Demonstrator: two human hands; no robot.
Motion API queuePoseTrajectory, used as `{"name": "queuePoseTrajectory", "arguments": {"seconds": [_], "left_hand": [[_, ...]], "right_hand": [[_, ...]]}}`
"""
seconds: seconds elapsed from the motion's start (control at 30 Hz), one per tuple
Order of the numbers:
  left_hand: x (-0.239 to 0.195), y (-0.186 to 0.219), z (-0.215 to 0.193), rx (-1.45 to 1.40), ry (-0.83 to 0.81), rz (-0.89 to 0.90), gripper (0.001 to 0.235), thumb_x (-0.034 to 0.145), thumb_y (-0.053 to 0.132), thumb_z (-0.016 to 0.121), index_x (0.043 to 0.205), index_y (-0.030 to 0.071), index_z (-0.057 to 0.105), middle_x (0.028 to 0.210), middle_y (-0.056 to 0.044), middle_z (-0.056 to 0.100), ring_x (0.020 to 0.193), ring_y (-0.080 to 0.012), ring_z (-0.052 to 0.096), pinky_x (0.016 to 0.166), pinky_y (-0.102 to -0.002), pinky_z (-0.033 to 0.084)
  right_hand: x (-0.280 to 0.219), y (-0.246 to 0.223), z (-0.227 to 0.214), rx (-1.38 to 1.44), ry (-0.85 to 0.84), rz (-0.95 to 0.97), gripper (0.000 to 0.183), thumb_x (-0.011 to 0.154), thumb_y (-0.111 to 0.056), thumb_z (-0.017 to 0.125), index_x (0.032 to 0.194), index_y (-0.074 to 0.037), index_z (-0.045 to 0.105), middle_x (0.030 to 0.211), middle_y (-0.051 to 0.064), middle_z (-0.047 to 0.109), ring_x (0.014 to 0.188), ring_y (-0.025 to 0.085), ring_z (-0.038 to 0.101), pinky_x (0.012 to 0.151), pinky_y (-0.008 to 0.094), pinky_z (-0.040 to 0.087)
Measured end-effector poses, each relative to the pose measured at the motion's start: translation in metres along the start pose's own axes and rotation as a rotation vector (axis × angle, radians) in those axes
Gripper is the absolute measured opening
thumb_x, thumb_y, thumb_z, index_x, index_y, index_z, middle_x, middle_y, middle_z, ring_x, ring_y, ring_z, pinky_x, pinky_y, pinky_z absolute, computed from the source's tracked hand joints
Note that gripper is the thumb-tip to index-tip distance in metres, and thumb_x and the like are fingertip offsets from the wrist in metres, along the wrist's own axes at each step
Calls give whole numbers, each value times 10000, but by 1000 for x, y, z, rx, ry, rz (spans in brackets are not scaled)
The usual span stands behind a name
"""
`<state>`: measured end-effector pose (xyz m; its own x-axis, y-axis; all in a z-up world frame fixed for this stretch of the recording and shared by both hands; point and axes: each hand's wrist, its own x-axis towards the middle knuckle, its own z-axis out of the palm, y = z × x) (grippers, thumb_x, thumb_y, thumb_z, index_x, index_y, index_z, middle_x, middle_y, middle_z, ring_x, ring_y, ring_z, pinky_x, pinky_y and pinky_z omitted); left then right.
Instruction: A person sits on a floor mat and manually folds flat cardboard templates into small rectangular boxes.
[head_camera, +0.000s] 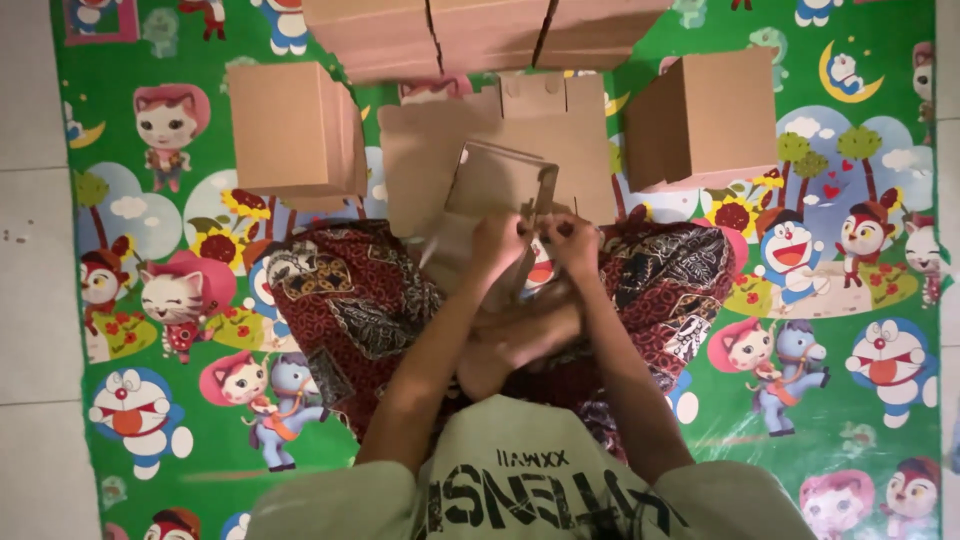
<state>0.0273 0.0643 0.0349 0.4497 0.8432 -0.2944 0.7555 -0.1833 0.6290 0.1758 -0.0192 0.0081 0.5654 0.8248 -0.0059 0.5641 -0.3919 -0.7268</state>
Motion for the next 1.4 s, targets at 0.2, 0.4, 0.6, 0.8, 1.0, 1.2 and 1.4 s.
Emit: {"name": "queuePoseTrajectory", "arguments": {"seconds": [0.2, 0.4, 0.6, 0.8, 1.0, 1.2, 1.4], "left_hand": [[29, -5, 8, -77, -13, -59, 283, 798, 491, 800, 991, 284, 794, 879, 8, 779, 924, -271, 762, 871, -399, 596], [21, 6, -13, -39, -52, -89, 354, 760, 438, 874, 1057, 269, 783, 893, 30, 789, 939, -226, 767, 895, -359, 583], [34, -30, 12, -276, -108, -5, 460, 648, 423, 928, 1069, 286, 800, 964, 4, 803, 1013, -244, 754, 903, -329, 566], [63, -75, 60, -270, -79, 29, 485, 593, 490, 957, 1020, 315, 807, 986, 8, 793, 1036, -266, 736, 946, -356, 559], [72, -76, 78, 10, 88, 291, 235, 799, 441, 864, 939, 253, 844, 1076, -88, 792, 989, -294, 764, 927, -357, 577], [1, 15, -14, 63, 98, 77, 197, 843, 409, 765, 849, 217, 804, 791, -61, 764, 802, -304, 767, 800, -432, 612], [12, 18, 29, 172, 413, 376, 216, 983, 267, 621, 891, 79, 678, 837, -145, 659, 879, -312, 671, 890, -480, 497]], "right_hand": [[10, -10, -7, 339, -268, 506, 185, 774, -210, 783, 950, -165, 821, 813, 121, 749, 728, 213, 732, 615, 317, 644], [20, -41, -30, 585, -383, 646, 352, 784, -152, 812, 1095, 4, 758, 984, 223, 730, 908, 278, 707, 743, 387, 645], [23, -16, -27, 617, -467, 566, 361, 822, -75, 832, 1125, 85, 717, 1009, 331, 699, 897, 362, 733, 789, 427, 631], [25, -24, -38, 806, -530, 660, 426, 856, -129, 855, 1154, 110, 667, 1104, 334, 674, 1008, 402, 707, 902, 491, 589], [26, -15, -19, 748, -476, 592, 382, 831, -102, 871, 1109, 84, 689, 1026, 284, 650, 889, 381, 725, 773, 472, 636], [26, -1, -4, 627, -391, 558, 413, 806, -208, 925, 1054, 36, 701, 972, 241, 645, 819, 349, 750, 727, 428, 657], [-11, -35, -42, 364, -309, 372, 302, 858, -323, 814, 1082, -126, 770, 955, 159, 739, 828, 255, 728, 756, 391, 586]]}}
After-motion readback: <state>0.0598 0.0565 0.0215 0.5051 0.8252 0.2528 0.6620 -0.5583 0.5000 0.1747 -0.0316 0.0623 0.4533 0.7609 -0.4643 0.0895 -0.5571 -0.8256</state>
